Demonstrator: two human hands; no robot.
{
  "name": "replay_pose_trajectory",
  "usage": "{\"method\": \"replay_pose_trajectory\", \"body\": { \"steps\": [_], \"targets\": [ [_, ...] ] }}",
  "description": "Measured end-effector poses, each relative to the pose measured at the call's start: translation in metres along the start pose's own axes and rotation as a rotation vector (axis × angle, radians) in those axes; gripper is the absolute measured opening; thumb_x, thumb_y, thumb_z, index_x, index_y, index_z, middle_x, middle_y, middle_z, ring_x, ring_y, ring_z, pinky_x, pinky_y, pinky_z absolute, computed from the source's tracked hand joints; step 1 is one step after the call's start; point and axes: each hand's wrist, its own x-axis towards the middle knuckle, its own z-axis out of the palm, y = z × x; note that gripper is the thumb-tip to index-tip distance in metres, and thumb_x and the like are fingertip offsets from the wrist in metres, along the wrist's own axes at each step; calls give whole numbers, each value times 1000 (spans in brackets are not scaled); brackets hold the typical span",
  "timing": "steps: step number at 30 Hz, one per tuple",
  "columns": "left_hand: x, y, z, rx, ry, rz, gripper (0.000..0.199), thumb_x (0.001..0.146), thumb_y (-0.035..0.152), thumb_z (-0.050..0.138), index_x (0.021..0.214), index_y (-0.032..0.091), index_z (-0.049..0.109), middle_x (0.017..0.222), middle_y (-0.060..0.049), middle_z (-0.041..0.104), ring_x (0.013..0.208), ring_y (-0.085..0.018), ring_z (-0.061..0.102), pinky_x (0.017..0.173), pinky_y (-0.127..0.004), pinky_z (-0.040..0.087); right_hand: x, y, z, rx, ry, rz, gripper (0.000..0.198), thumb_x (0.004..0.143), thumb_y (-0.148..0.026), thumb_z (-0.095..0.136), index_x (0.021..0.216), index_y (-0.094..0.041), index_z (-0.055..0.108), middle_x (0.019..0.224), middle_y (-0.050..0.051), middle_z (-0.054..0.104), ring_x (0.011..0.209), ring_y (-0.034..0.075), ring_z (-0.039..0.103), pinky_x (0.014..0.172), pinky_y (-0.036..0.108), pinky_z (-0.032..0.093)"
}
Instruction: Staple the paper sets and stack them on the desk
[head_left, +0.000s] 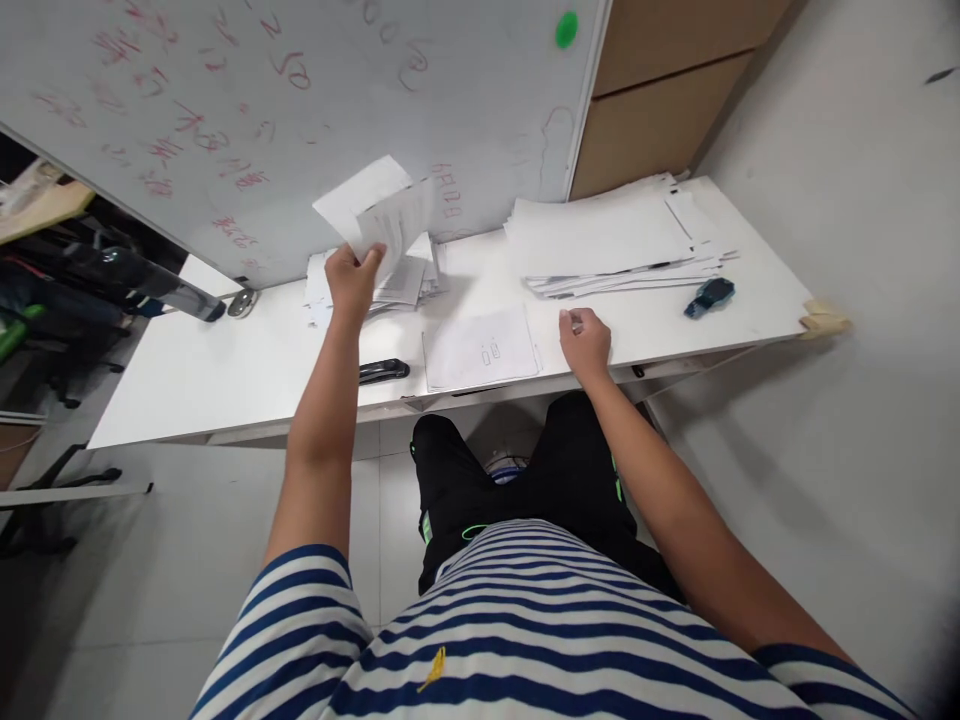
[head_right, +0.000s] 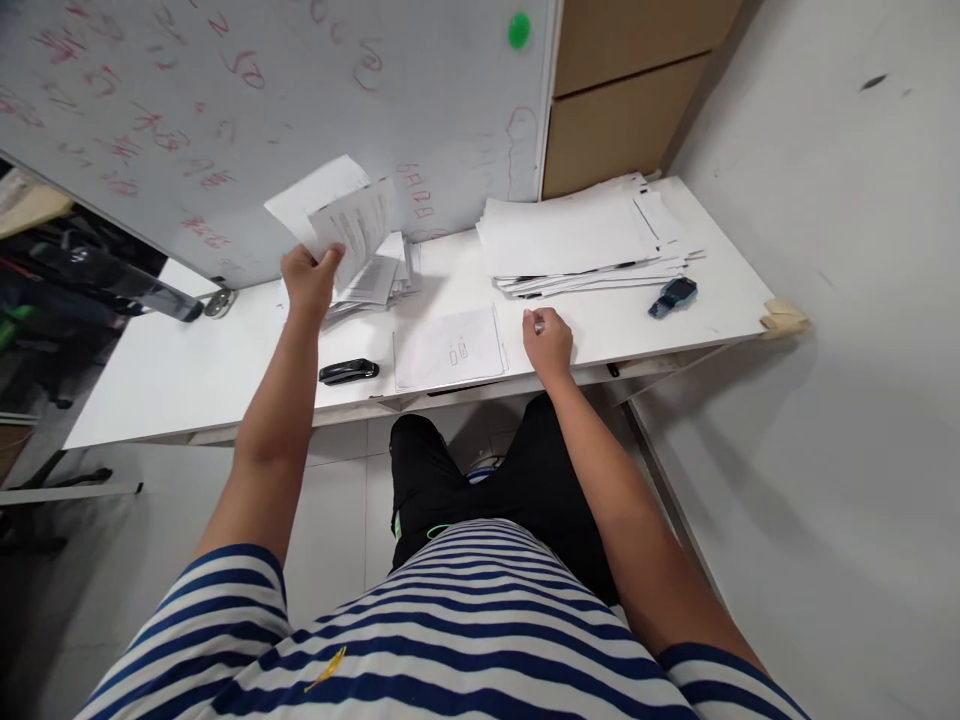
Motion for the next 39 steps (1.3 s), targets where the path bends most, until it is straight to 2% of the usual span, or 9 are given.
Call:
{"method": "replay_pose_trajectory", "body": {
  "steps": [4,7,9,13,17,23,31,35,39],
  "targets": [
    [-54,63,-30,-276,-76,87,35,73,46,83,72,18,62,68,2,57,74,-16,62,65,-27,51,4,-12,-11,297,-118,-10,62,86,-71,58,121,-20,62,119,15,72,104,28,68,95,46,53],
    [-99,99,-50,-418,-153,83,35,73,47,85,81,17,69,76,-1,67,77,-18,67,66,-28,54,-2,-45,-34,558,-231,-205,77,78,-75,68,137,-28,52,140,12,62,131,29,58,106,48,49],
    [-125,109,-56,-477,-185,52,36,71,47,87,83,17,71,79,-3,71,77,-18,69,66,-28,56,-14,-72,-54,682,-329,-294,70,77,-74,72,130,-31,58,127,8,67,122,27,63,100,43,53],
    [-159,105,-47,-571,-178,-55,39,70,49,88,87,18,72,86,-5,75,79,-19,71,64,-27,57,-47,-108,-88,710,-334,-241,37,82,-62,76,90,-27,67,78,0,65,74,18,63,67,33,55],
    [-182,95,-30,-644,-174,-143,43,73,54,85,93,18,72,94,-7,76,82,-18,72,67,-26,57,-63,-111,-104,655,-237,-181,37,84,-59,75,78,-24,64,63,-4,52,56,12,46,52,27,39],
    [-205,91,-22,-721,-222,-191,45,79,58,79,99,19,72,97,-7,77,86,-18,72,71,-26,56,-68,-106,-117,510,-280,-247,51,89,-65,65,65,-23,49,58,-6,34,55,10,31,51,26,26],
    [-224,83,-29,-824,-348,-337,44,78,62,78,93,20,74,75,-3,72,64,-13,65,54,-24,49,-77,-104,-111,510,-177,-202,53,90,-68,62,65,-22,50,60,-5,38,59,12,37,56,28,32],
    [-231,81,-29,-827,-282,-393,43,73,60,83,80,19,72,61,1,65,56,-11,59,49,-22,44,-79,-98,-97,553,-108,-132,50,88,-71,61,74,-23,60,63,-3,47,62,14,43,59,29,37],
    [-236,71,-24,-841,-201,-465,40,72,55,85,80,18,73,65,-1,69,66,-15,67,57,-24,49,-82,-96,-85,527,-116,-131,50,88,-71,61,76,-22,62,66,-3,51,64,14,46,62,29,40]
  ]
}}
